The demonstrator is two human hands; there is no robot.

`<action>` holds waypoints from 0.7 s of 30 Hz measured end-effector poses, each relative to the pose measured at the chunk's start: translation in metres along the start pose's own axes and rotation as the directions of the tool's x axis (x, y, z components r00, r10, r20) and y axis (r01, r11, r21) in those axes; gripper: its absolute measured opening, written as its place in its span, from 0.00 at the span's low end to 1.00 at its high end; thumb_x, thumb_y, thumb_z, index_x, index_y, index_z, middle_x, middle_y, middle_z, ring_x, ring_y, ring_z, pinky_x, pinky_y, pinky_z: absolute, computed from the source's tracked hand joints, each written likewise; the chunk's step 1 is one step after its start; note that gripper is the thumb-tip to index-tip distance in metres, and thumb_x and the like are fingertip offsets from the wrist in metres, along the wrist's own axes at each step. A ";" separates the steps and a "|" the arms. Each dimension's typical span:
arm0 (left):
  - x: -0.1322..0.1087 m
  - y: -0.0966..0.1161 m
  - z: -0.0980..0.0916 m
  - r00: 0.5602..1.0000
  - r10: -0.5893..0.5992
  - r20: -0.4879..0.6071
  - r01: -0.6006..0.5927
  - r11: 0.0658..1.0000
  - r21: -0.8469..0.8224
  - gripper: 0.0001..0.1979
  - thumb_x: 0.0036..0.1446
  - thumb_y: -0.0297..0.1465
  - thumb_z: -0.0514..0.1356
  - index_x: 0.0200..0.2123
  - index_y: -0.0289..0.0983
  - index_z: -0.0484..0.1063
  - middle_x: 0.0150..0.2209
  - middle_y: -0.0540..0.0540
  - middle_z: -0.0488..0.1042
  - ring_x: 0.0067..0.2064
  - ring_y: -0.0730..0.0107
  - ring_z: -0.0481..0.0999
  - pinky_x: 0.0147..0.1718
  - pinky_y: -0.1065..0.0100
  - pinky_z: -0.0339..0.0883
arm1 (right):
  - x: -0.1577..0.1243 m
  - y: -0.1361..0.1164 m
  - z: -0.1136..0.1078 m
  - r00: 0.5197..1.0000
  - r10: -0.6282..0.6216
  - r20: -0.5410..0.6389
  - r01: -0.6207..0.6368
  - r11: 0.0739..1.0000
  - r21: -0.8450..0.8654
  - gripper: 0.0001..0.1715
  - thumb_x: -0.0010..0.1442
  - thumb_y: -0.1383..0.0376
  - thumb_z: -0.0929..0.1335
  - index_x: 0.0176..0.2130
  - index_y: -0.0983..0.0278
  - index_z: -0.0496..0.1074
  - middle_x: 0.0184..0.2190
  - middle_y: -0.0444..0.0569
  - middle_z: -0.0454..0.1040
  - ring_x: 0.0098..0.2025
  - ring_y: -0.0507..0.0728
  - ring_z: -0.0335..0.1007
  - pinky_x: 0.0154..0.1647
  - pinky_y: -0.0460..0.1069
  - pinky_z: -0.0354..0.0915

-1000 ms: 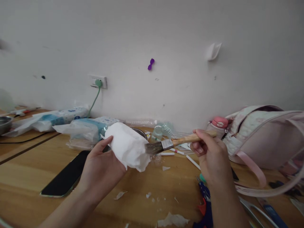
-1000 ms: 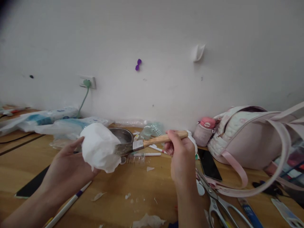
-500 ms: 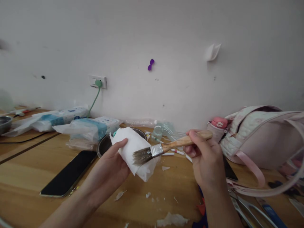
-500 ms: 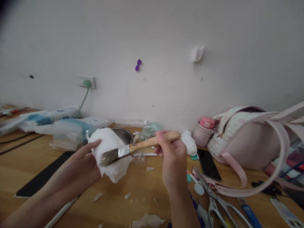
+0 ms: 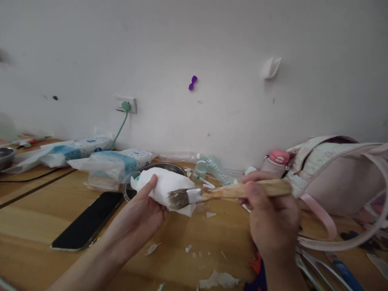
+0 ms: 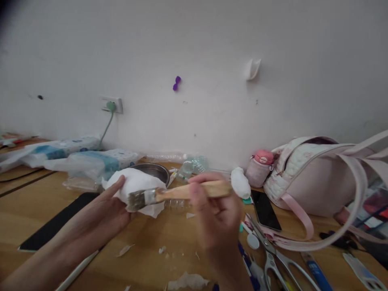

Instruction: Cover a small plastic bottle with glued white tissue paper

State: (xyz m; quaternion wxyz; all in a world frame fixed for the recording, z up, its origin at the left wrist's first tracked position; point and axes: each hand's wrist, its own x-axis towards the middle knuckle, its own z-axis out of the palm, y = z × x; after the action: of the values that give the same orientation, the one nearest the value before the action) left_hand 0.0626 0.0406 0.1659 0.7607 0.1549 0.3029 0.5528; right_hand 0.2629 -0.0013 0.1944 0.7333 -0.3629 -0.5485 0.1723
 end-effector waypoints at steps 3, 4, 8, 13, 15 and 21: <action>0.002 0.001 -0.004 1.000 -0.015 -0.018 0.015 1.000 0.024 0.20 0.69 0.34 0.46 0.57 0.30 0.65 0.44 0.37 0.79 0.38 0.63 0.82 0.35 0.68 0.77 | -0.003 0.000 -0.001 0.988 -0.057 0.142 0.070 0.994 -0.086 0.04 0.57 0.64 0.70 0.32 0.54 0.76 0.25 0.40 0.73 0.24 0.49 0.66 0.23 0.44 0.62; 0.003 0.001 -0.004 1.000 -0.018 -0.026 0.018 1.000 0.026 0.20 0.69 0.34 0.45 0.56 0.30 0.65 0.44 0.38 0.79 0.38 0.64 0.82 0.35 0.69 0.77 | -0.002 0.001 -0.004 0.987 -0.082 0.138 0.096 0.991 -0.093 0.04 0.58 0.65 0.70 0.33 0.54 0.76 0.26 0.40 0.73 0.25 0.50 0.67 0.24 0.44 0.63; 0.004 0.003 -0.004 0.999 -0.014 -0.052 0.015 1.000 0.024 0.21 0.69 0.36 0.44 0.57 0.32 0.64 0.45 0.39 0.79 0.39 0.64 0.81 0.35 0.69 0.77 | 0.001 0.003 -0.018 0.975 -0.220 0.000 0.220 0.973 -0.074 0.04 0.58 0.63 0.70 0.34 0.53 0.77 0.29 0.41 0.75 0.30 0.51 0.69 0.29 0.46 0.63; 0.002 0.003 0.002 0.996 -0.091 -0.023 0.093 0.994 0.062 0.24 0.69 0.38 0.41 0.57 0.29 0.64 0.41 0.34 0.79 0.36 0.59 0.82 0.33 0.64 0.77 | -0.006 -0.004 -0.020 0.947 -0.139 0.289 0.133 0.990 0.044 0.04 0.59 0.58 0.70 0.38 0.50 0.75 0.28 0.41 0.73 0.32 0.54 0.68 0.32 0.49 0.64; 0.001 0.003 0.003 0.990 -0.143 -0.005 0.143 0.986 0.082 0.24 0.69 0.39 0.41 0.56 0.30 0.65 0.38 0.34 0.79 0.32 0.58 0.82 0.30 0.63 0.77 | -0.007 -0.008 -0.019 0.907 -0.126 0.402 0.133 0.991 0.009 0.04 0.60 0.59 0.70 0.38 0.50 0.75 0.29 0.41 0.74 0.33 0.54 0.69 0.33 0.50 0.64; 0.002 0.002 -0.001 0.981 -0.192 0.004 0.191 0.979 0.071 0.21 0.69 0.39 0.43 0.53 0.35 0.68 0.37 0.39 0.81 0.30 0.61 0.82 0.25 0.66 0.75 | 0.000 -0.005 -0.028 0.924 -0.177 0.340 0.165 0.984 0.062 0.06 0.61 0.61 0.69 0.41 0.50 0.75 0.29 0.41 0.74 0.28 0.52 0.67 0.26 0.47 0.63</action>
State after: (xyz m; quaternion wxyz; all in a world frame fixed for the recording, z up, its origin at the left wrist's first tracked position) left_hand 0.0609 0.0432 0.1659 0.8060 0.1545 0.3316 0.4653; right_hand 0.2887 -0.0143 0.1941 0.6442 -0.2662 -0.6949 0.1771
